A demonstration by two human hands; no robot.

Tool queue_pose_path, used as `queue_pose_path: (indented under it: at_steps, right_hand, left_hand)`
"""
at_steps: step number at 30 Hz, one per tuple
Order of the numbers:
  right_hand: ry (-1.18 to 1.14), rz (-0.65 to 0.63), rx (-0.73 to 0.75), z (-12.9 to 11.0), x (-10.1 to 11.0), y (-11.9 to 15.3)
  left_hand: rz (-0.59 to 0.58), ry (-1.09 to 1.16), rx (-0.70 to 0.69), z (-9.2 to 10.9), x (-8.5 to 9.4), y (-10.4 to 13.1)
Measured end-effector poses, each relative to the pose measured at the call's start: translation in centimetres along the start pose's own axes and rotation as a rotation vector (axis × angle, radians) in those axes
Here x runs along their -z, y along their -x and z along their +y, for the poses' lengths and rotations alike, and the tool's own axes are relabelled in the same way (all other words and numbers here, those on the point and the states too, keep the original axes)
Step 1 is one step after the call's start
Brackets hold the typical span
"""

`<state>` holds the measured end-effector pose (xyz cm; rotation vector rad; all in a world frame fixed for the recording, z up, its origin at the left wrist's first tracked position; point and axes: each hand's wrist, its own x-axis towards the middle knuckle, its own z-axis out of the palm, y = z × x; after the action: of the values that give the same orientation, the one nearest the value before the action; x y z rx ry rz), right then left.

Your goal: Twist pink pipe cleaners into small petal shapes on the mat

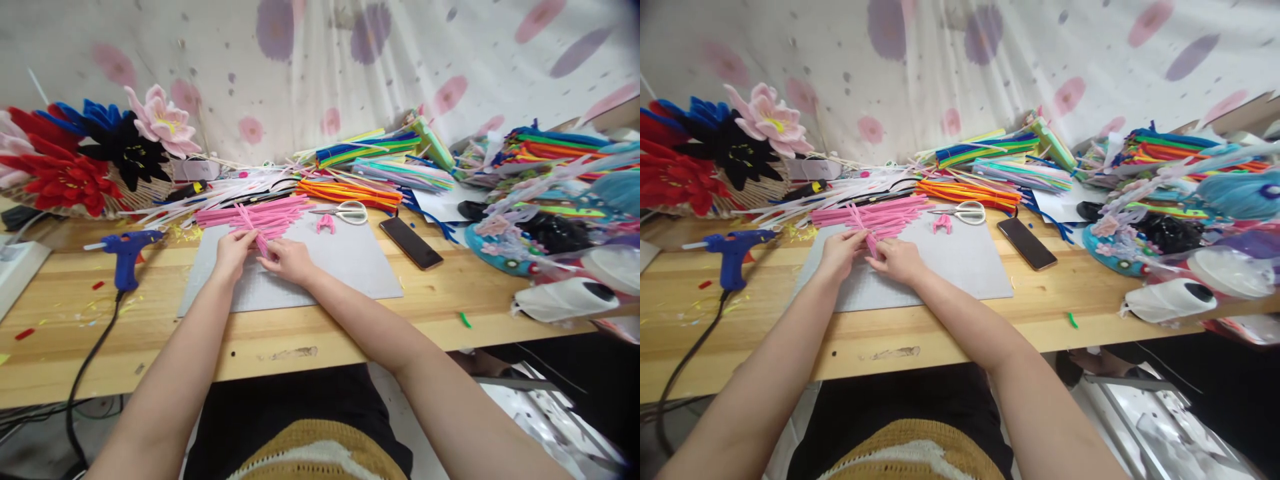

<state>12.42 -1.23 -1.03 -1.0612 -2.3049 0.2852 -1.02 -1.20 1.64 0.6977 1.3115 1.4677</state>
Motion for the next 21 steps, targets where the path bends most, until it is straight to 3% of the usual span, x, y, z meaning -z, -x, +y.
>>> queue_pose_path:
  at_steps: [4, 10, 16, 21]
  right_hand:
    - [-0.286, -0.003, -0.031, 0.3, 0.3, 0.0]
    - [-0.865, -0.052, -0.317, 1.2, -0.1, -0.8]
    - [-0.985, -0.227, -0.414, 0.7, 0.9, -1.3]
    - [-0.987, -0.243, -0.41, 0.8, 1.0, -1.3]
  left_hand:
    - [0.056, 0.025, -0.057, 0.2, 0.3, -0.5]
    - [0.049, 0.018, -0.127, 0.1, 0.6, -0.8]
    - [-0.044, -0.003, -0.178, -0.4, 0.1, -0.4]
    - [-0.116, -0.046, -0.186, -0.4, 0.3, -0.5]
